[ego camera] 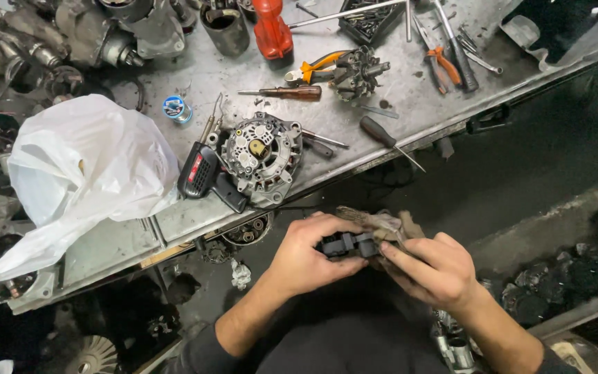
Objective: The person cleans a small black mechanical part using a rag. They wipe the part thoroughly while standing at a workbench, then walk through the garage to a car with an open hood before returning to the workbench to continue wiping the part.
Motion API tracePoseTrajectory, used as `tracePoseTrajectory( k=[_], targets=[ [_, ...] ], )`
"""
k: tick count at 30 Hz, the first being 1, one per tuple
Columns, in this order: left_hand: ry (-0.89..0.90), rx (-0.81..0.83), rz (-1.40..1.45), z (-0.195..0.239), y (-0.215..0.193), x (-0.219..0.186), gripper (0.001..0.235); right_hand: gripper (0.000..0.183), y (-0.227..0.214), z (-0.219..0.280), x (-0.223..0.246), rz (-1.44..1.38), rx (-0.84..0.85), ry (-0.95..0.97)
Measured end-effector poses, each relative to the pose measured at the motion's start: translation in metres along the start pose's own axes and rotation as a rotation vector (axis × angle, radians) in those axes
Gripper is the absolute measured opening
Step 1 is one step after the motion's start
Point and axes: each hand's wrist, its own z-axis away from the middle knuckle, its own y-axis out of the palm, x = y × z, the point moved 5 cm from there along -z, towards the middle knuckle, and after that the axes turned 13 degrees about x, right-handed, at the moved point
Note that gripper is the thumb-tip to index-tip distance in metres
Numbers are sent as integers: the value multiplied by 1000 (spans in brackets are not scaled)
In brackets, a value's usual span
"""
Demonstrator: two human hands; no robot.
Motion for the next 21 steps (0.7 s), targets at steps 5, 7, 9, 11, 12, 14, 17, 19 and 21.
tracePoseTrajectory(
  k=[5,7,9,11,12,14,17,19,21],
  targets=[
    [-169,12,108,-1,10,17,45,37,-5,4,0,10,-57,71],
    [-202,52,245,0,14,27,45,29,-11,3,-3,-55,-112,236],
    [-192,76,319,0,16,31,45,29,-10,6,-4,-98,-126,295],
    [-182,96,392,1,19,39,44,28,-9,9,-5,-142,-142,350],
    [-195,101,469,3,23,46,43,27,-8,11,-5,-170,-132,377],
    [-210,105,545,7,26,60,41,27,-7,14,-4,-200,-123,403],
    [-221,138,716,15,30,77,41,27,-10,22,-2,-297,-171,452],
    [-193,184,911,16,29,78,39,30,-18,27,-2,-365,-213,492],
    [-147,192,931,17,28,77,38,29,-18,31,-1,-377,-241,496]
  ],
)
